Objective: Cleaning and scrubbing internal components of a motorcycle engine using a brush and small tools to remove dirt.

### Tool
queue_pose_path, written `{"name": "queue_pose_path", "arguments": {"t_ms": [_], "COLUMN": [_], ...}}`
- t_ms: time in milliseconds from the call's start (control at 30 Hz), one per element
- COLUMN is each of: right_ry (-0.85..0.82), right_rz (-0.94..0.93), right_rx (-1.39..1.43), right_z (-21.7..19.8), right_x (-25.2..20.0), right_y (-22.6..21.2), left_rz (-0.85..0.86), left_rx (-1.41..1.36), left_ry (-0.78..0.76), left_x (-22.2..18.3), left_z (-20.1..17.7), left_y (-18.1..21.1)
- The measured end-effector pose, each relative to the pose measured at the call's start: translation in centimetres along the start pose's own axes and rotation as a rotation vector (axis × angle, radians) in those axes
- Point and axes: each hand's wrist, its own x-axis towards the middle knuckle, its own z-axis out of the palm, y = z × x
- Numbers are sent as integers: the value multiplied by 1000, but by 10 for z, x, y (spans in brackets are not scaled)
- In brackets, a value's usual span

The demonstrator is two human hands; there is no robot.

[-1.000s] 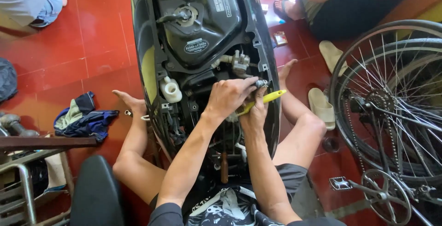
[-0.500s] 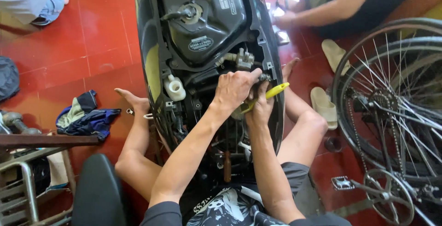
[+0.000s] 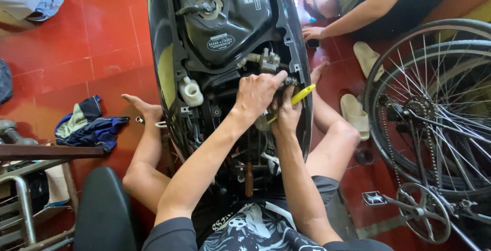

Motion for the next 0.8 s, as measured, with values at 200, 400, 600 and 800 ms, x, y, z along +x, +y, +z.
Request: {"name": "queue_pose_path", "arguments": {"t_ms": [200, 400, 600, 800], "right_ry": [-53, -121, -130, -240], "right_rz": [69, 111, 115, 123], "right_rx": [42, 55, 10, 128], "right_z": [13, 5, 10, 19], "right_x": [-5, -2, -5, -7], "right_y": [-21, -13, -29, -39], "left_rz": [6, 78, 92, -12], "left_rx": [-118, -48, -20, -150], "left_ry": [-22, 158, 214, 248], "left_x": [3, -3, -3, -7], "left_z": [1, 24, 31, 31], "left_y": [-15, -24, -21, -12]}}
